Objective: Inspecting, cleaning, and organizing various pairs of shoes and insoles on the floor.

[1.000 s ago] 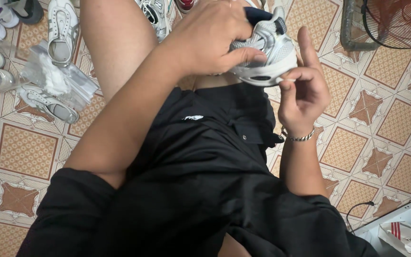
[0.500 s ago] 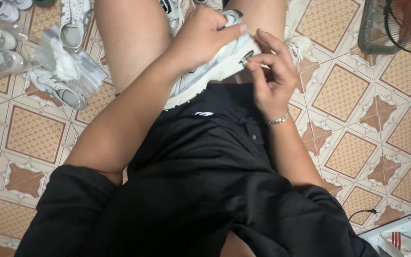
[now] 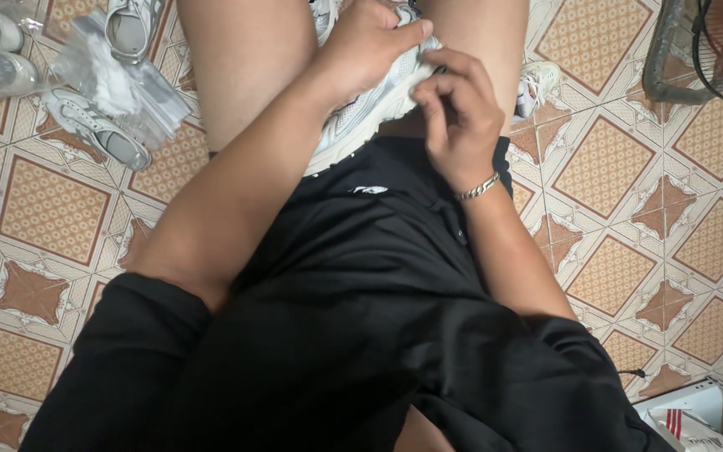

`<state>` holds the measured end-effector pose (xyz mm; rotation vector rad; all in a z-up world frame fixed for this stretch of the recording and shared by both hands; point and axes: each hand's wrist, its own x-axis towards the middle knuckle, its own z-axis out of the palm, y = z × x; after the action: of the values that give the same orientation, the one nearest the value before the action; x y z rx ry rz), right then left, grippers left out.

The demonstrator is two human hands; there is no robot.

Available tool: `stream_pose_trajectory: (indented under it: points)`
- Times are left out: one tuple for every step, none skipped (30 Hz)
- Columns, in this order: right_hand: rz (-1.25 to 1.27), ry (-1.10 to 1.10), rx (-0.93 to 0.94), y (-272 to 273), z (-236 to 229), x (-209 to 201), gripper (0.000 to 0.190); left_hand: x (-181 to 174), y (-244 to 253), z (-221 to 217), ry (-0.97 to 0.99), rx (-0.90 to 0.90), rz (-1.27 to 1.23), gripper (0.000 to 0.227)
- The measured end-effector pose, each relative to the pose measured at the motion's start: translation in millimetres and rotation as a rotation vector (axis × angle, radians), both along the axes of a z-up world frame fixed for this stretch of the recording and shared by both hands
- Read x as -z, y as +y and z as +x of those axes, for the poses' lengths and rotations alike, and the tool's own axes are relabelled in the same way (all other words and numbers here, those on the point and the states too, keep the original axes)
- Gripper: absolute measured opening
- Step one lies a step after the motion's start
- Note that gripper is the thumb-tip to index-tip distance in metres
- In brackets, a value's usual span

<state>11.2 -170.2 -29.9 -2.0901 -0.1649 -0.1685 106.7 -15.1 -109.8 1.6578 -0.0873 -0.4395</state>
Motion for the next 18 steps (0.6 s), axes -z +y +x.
stream_pose_trajectory:
  points:
    - [-0.084, -0.094, -0.052, 3.1, -1.2, -3.3, 0.004, 1.1, -0.5, -0.1, 0.007, 0.000, -0.012, 0.052]
    - [-0.167, -0.188, -0.104, 6.1, -2.2, -6.6, 0.005, 2.2, -1.1, 0.0, 0.015, 0.001, -0.024, 0.049]
    - [-0.168, -0.186, -0.107, 6.2, -3.5, -5.0, 0.005, 1.3, -1.2, -0.6, 0.017, -0.002, -0.025, 0.049]
    - [-0.179, -0.205, -0.152, 6.3, -5.0, -3.2, 0.006, 0.5, -1.3, -1.4, 0.017, 0.000, -0.045, 0.047]
    - [-0.192, -0.225, -0.195, 6.2, -6.6, -1.4, 0.007, -0.1, -1.9, -2.2, 0.017, 0.003, -0.067, 0.045]
    - [-0.194, -0.223, -0.197, 1.6, -6.6, 5.6, 0.007, 2.5, -2.4, -2.1, 0.019, 0.002, -0.069, 0.045]
    - [-0.178, -0.172, -0.122, -2.6, -6.6, 12.5, 0.006, 4.8, -2.2, -2.3, 0.020, -0.007, -0.036, 0.047]
    - [-0.161, -0.121, -0.046, -6.9, -6.7, 19.2, 0.005, 7.0, -2.1, -2.6, 0.021, -0.016, -0.003, 0.050]
    - [-0.160, -0.122, -0.051, -4.5, -7.3, 18.1, 0.005, 5.5, -1.8, -3.6, 0.021, -0.021, -0.002, 0.050]
    - [-0.118, -0.123, -0.077, -2.0, -7.7, 16.6, 0.005, 3.9, -1.5, -4.4, 0.034, -0.026, -0.055, 0.047]
    - [-0.075, -0.126, -0.100, 1.3, -6.8, 15.2, 0.006, 1.7, -0.4, -3.3, 0.045, -0.028, -0.106, 0.043]
    - [-0.073, -0.130, -0.103, 6.3, -7.5, 12.5, 0.006, -1.4, 1.0, -2.0, 0.042, -0.030, -0.104, 0.043]
    - [-0.127, -0.206, -0.144, 10.6, -9.7, 9.7, 0.007, -4.0, 1.7, -2.4, 0.026, -0.024, -0.051, 0.044]
    - [-0.180, -0.283, -0.185, 14.9, -12.0, 7.3, 0.008, -6.3, 2.3, -2.7, 0.011, -0.017, 0.002, 0.045]
    - [-0.181, -0.281, -0.186, 11.7, -10.7, 10.7, 0.008, -2.1, 1.2, -1.7, 0.013, -0.017, 0.001, 0.045]
    - [-0.163, -0.253, -0.173, 8.5, -9.6, 14.4, 0.008, 2.4, 0.1, -0.7, -0.010, -0.029, -0.012, 0.049]
    - [-0.145, -0.225, -0.163, 5.7, -8.6, 18.1, 0.007, 6.9, -0.4, -0.4, -0.032, -0.043, -0.025, 0.053]
    - [-0.144, -0.222, -0.166, 5.8, -9.1, 20.8, 0.007, 4.0, -0.5, -1.1, -0.029, -0.045, -0.025, 0.053]
